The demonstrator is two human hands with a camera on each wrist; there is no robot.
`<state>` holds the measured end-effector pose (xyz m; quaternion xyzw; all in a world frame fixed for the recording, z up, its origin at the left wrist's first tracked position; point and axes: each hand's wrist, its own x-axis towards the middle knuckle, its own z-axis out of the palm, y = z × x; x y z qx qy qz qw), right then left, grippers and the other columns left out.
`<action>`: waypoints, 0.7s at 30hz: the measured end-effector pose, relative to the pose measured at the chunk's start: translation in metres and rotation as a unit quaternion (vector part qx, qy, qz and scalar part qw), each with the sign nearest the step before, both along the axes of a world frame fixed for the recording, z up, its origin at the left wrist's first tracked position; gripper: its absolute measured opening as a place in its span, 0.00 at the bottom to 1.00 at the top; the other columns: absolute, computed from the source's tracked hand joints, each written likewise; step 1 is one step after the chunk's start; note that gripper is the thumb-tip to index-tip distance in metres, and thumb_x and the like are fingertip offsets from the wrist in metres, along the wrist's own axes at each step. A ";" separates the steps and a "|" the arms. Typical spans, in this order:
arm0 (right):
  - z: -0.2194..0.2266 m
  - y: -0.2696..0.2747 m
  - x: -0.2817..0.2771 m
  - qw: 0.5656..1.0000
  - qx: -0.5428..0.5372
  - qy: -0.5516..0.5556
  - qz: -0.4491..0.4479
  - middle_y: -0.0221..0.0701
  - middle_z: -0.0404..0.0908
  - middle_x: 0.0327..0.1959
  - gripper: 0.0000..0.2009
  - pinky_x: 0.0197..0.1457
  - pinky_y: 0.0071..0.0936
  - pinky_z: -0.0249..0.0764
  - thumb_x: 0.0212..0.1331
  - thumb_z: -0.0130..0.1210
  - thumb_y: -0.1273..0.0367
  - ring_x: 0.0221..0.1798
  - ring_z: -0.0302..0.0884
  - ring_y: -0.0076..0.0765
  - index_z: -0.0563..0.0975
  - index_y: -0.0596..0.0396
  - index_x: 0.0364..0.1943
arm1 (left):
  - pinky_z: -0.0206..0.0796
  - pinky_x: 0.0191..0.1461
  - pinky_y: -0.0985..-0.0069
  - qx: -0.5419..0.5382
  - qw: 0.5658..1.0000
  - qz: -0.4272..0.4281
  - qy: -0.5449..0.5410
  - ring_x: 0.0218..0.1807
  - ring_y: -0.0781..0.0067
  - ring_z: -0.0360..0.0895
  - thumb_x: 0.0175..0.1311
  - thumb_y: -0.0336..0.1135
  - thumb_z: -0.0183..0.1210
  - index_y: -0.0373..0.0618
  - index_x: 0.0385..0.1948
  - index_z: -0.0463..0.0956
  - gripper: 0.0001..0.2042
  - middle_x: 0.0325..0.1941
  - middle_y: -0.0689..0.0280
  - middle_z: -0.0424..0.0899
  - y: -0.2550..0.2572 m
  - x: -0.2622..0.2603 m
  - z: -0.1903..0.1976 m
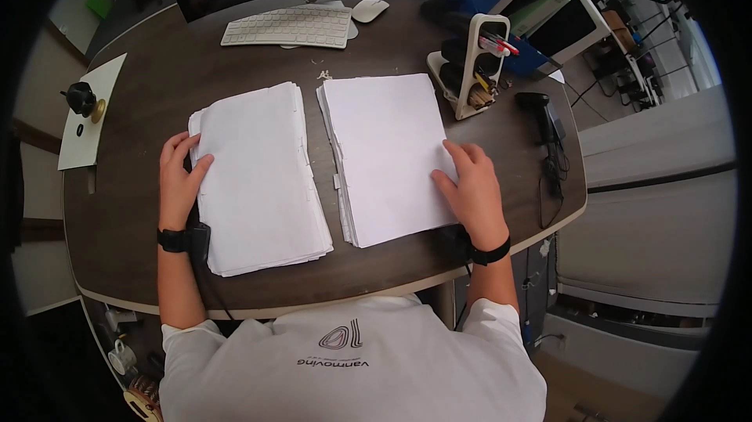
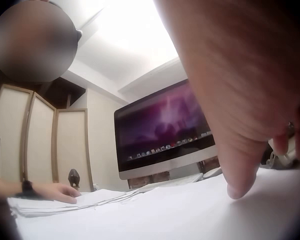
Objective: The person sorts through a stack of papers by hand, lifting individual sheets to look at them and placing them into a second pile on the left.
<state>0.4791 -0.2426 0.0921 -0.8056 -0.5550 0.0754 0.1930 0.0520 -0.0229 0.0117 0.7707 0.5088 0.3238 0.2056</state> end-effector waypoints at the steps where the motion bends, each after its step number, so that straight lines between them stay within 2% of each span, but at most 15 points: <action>1: 0.002 -0.001 -0.002 0.997 0.028 -0.072 0.012 0.43 0.81 0.55 0.21 0.59 0.39 0.76 0.61 0.65 0.70 0.55 0.79 0.51 0.80 0.54 0.59 | 0.67 0.67 0.61 0.000 1.000 -0.005 -0.019 0.65 0.52 0.71 0.59 0.34 0.71 0.40 0.53 0.82 0.20 0.63 0.56 0.76 0.001 -0.001 -0.001; 3: 0.009 0.003 -0.010 0.988 0.059 -0.141 0.025 0.43 0.81 0.55 0.21 0.59 0.40 0.76 0.60 0.66 0.70 0.56 0.79 0.51 0.80 0.54 0.58 | 0.68 0.66 0.62 0.024 1.000 0.001 0.002 0.64 0.54 0.73 0.60 0.33 0.70 0.39 0.51 0.82 0.18 0.62 0.56 0.76 0.002 -0.002 -0.005; 5: 0.021 0.012 -0.036 0.988 0.124 0.023 0.094 0.42 0.82 0.53 0.20 0.56 0.38 0.77 0.59 0.68 0.70 0.52 0.80 0.47 0.81 0.55 0.56 | 0.69 0.65 0.64 0.050 0.999 0.000 0.023 0.63 0.56 0.74 0.61 0.32 0.69 0.37 0.50 0.82 0.16 0.61 0.56 0.77 0.002 -0.001 -0.002; 7: 0.027 0.020 -0.070 0.970 0.071 0.185 0.141 0.35 0.85 0.48 0.17 0.40 0.25 0.75 0.62 0.68 0.69 0.42 0.83 0.30 0.83 0.55 0.54 | 0.69 0.64 0.65 0.066 0.996 0.023 -0.047 0.60 0.60 0.76 0.63 0.31 0.68 0.38 0.44 0.83 0.11 0.57 0.60 0.81 0.000 0.003 0.005; 8: 0.020 0.024 -0.083 0.959 0.042 0.228 0.165 0.34 0.86 0.46 0.17 0.39 0.24 0.76 0.62 0.68 0.68 0.41 0.83 0.29 0.83 0.55 0.54 | 0.69 0.64 0.65 0.069 0.996 0.017 -0.044 0.60 0.60 0.76 0.63 0.31 0.68 0.38 0.44 0.83 0.11 0.57 0.60 0.81 0.000 0.002 0.005; 9: 0.015 0.031 -0.093 0.953 0.005 0.235 0.190 0.35 0.86 0.45 0.16 0.39 0.27 0.77 0.62 0.68 0.66 0.40 0.84 0.30 0.83 0.57 0.53 | 0.70 0.62 0.68 0.003 0.992 0.022 -0.126 0.58 0.65 0.77 0.66 0.30 0.66 0.38 0.45 0.82 0.10 0.56 0.62 0.82 0.000 -0.002 0.003; 10: 0.008 0.037 -0.102 0.955 0.006 0.212 0.205 0.37 0.86 0.47 0.20 0.42 0.29 0.78 0.62 0.68 0.65 0.42 0.84 0.32 0.81 0.57 0.56 | 0.71 0.61 0.71 -0.065 0.976 0.026 -0.205 0.55 0.70 0.78 0.68 0.29 0.64 0.39 0.46 0.81 0.09 0.54 0.64 0.83 0.001 -0.005 0.001; 11: 0.000 0.044 -0.112 0.957 0.005 0.190 0.220 0.40 0.85 0.49 0.23 0.45 0.31 0.80 0.63 0.69 0.63 0.43 0.84 0.35 0.79 0.57 0.60 | 0.71 0.61 0.71 -0.062 0.977 0.022 -0.203 0.55 0.70 0.78 0.68 0.29 0.64 0.39 0.46 0.81 0.09 0.54 0.64 0.83 0.002 -0.008 -0.002; 13: -0.014 0.057 -0.133 0.954 0.064 0.191 0.220 0.44 0.84 0.50 0.27 0.49 0.34 0.80 0.63 0.67 0.63 0.47 0.83 0.41 0.75 0.58 0.63 | 0.71 0.62 0.74 -0.145 0.885 -0.066 -0.437 0.55 0.76 0.79 0.73 0.27 0.59 0.39 0.53 0.76 0.10 0.54 0.65 0.83 0.002 -0.012 -0.003; 14: -0.017 0.062 -0.141 0.949 0.121 0.189 0.222 0.48 0.82 0.51 0.30 0.52 0.37 0.79 0.64 0.66 0.62 0.51 0.81 0.47 0.71 0.60 0.67 | 0.71 0.62 0.74 -0.143 0.886 -0.071 -0.436 0.55 0.76 0.79 0.73 0.27 0.59 0.39 0.53 0.76 0.10 0.54 0.65 0.83 0.002 -0.013 0.000; 16: -0.019 0.065 -0.152 0.940 0.122 0.232 0.218 0.49 0.81 0.53 0.32 0.53 0.37 0.79 0.64 0.66 0.62 0.53 0.80 0.47 0.67 0.60 0.70 | 0.71 0.65 0.72 -0.209 0.797 -0.124 -0.553 0.58 0.73 0.79 0.76 0.26 0.55 0.40 0.60 0.69 0.14 0.56 0.62 0.82 0.000 -0.010 0.009; 17: -0.018 0.065 -0.155 0.929 0.118 0.275 0.218 0.50 0.80 0.54 0.35 0.53 0.37 0.79 0.65 0.66 0.62 0.55 0.79 0.48 0.64 0.60 0.72 | 0.71 0.65 0.72 -0.209 0.796 -0.129 -0.553 0.58 0.73 0.79 0.76 0.26 0.55 0.40 0.60 0.69 0.14 0.56 0.62 0.82 -0.001 -0.007 0.012; 18: -0.011 0.063 -0.158 0.917 0.101 0.332 0.199 0.47 0.82 0.50 0.26 0.52 0.37 0.79 0.66 0.64 0.63 0.51 0.81 0.46 0.72 0.60 0.65 | 0.71 0.66 0.71 -0.220 0.778 -0.131 -0.574 0.59 0.72 0.79 0.75 0.25 0.54 0.40 0.61 0.68 0.15 0.57 0.62 0.82 -0.003 -0.005 0.015; 19: -0.011 0.062 -0.157 0.918 0.102 0.330 0.197 0.47 0.82 0.50 0.26 0.52 0.37 0.79 0.66 0.64 0.63 0.51 0.81 0.46 0.72 0.60 0.65 | 0.71 0.67 0.70 -0.232 0.759 -0.132 -0.594 0.60 0.71 0.79 0.75 0.25 0.54 0.41 0.62 0.67 0.17 0.58 0.61 0.82 -0.005 -0.002 0.017; 21: -0.014 0.056 -0.152 0.898 0.112 0.367 0.213 0.39 0.83 0.40 0.15 0.45 0.30 0.78 0.68 0.62 0.66 0.40 0.81 0.35 0.79 0.60 0.54 | 0.72 0.65 0.71 -0.239 0.755 -0.129 -0.597 0.58 0.71 0.80 0.75 0.24 0.54 0.41 0.64 0.66 0.18 0.58 0.62 0.82 -0.011 0.006 0.025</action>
